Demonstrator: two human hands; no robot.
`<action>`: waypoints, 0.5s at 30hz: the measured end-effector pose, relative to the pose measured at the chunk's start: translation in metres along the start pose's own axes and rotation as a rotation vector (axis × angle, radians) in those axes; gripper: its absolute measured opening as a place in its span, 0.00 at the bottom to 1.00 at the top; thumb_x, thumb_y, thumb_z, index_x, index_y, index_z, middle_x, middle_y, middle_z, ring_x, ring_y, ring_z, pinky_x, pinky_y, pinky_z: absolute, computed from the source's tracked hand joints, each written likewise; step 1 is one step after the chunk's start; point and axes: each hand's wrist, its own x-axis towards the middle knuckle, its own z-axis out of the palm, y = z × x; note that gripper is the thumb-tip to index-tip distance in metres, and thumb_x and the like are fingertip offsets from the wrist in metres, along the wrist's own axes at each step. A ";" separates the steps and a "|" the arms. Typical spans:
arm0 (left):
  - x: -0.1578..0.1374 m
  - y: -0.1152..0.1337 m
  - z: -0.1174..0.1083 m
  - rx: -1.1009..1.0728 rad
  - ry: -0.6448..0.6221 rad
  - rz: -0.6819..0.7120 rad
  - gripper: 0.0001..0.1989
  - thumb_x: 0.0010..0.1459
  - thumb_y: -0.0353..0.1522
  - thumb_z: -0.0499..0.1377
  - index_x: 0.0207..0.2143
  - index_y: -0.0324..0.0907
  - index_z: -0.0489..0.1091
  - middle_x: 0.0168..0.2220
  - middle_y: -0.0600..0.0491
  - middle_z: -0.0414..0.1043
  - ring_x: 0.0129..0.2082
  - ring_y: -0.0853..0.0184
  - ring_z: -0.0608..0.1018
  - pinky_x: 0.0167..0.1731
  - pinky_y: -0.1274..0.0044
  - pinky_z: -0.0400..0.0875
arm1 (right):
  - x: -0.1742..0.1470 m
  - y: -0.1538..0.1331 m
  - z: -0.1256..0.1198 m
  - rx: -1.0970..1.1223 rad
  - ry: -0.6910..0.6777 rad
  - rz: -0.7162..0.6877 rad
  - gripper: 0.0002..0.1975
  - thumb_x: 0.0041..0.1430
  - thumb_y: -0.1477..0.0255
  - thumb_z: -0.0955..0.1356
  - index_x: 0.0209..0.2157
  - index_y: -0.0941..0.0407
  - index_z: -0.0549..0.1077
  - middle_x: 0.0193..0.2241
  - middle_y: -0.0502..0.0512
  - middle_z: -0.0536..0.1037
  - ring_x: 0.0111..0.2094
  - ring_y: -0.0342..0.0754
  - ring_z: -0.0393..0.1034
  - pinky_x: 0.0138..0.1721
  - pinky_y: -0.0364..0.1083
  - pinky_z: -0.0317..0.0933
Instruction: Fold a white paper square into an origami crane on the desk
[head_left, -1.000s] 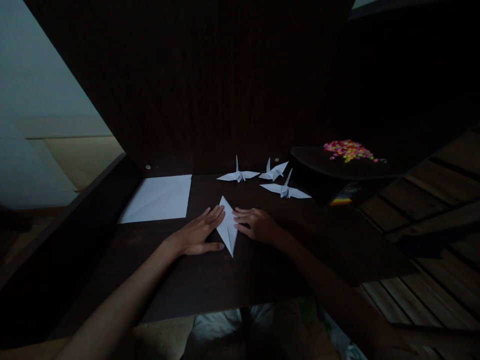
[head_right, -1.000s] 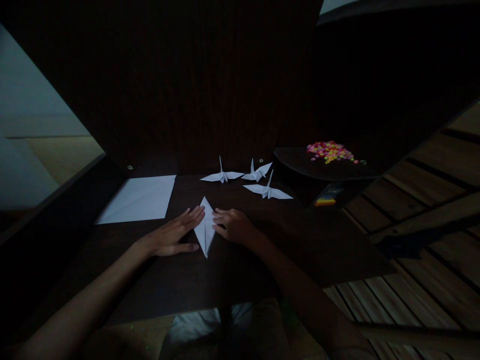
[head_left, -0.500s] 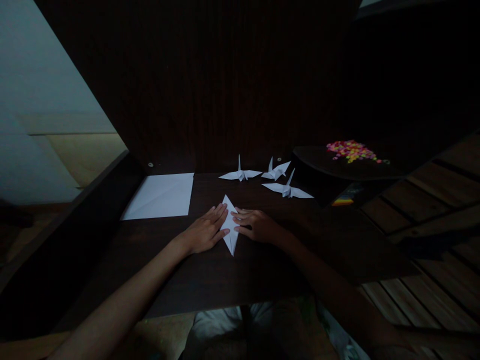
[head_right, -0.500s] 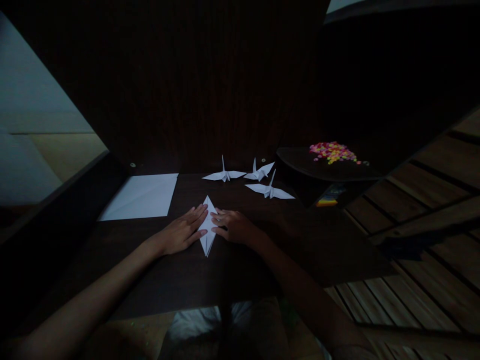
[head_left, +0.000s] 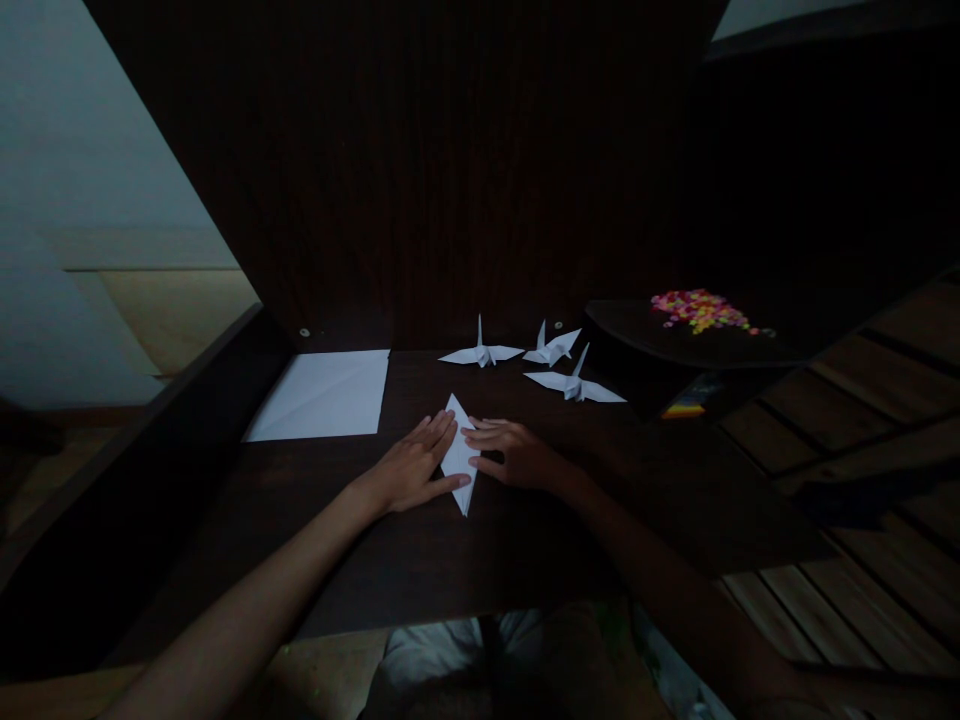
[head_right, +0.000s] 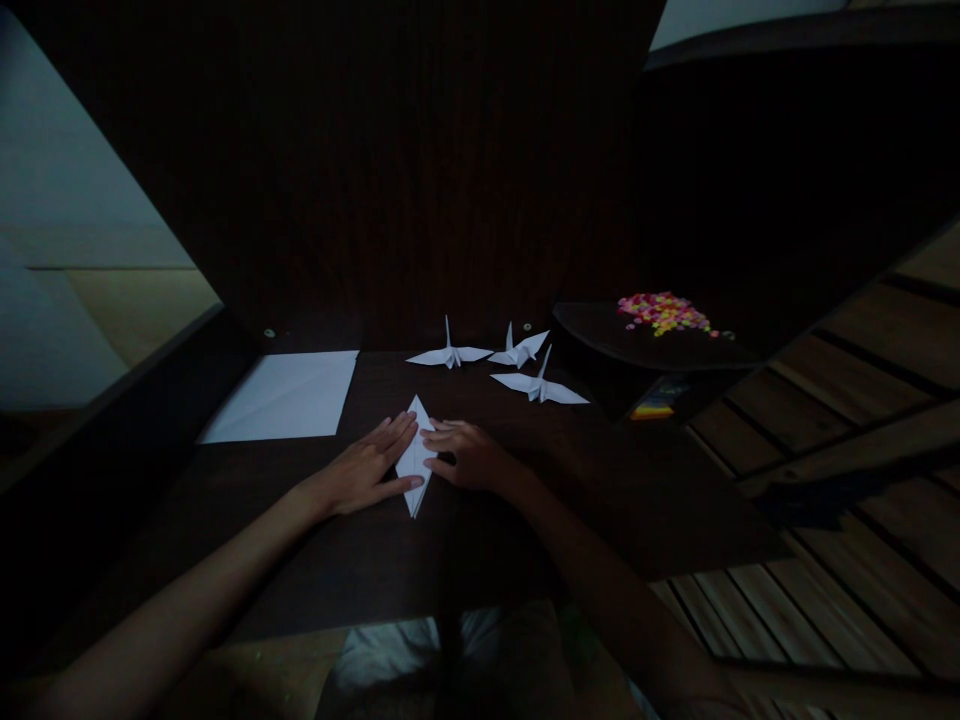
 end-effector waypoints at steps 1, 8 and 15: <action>0.000 0.000 0.000 0.001 0.003 0.003 0.43 0.62 0.54 0.45 0.65 0.29 0.46 0.67 0.32 0.42 0.68 0.53 0.47 0.64 0.61 0.46 | 0.000 0.000 0.000 -0.001 0.013 0.002 0.16 0.58 0.70 0.69 0.48 0.57 0.76 0.51 0.61 0.75 0.57 0.55 0.66 0.59 0.57 0.59; 0.001 0.000 0.000 0.018 -0.019 0.008 0.49 0.57 0.58 0.46 0.66 0.30 0.42 0.67 0.32 0.42 0.68 0.52 0.47 0.64 0.60 0.44 | 0.002 0.007 0.009 -0.074 0.013 0.078 0.24 0.63 0.68 0.65 0.58 0.64 0.66 0.59 0.68 0.65 0.62 0.56 0.57 0.61 0.58 0.55; 0.000 0.006 -0.002 0.002 -0.024 0.043 0.50 0.57 0.58 0.46 0.68 0.33 0.34 0.68 0.35 0.35 0.68 0.53 0.43 0.65 0.60 0.43 | 0.003 0.015 0.013 -0.141 -0.049 0.067 0.25 0.67 0.67 0.59 0.63 0.60 0.59 0.63 0.62 0.59 0.66 0.55 0.48 0.64 0.60 0.49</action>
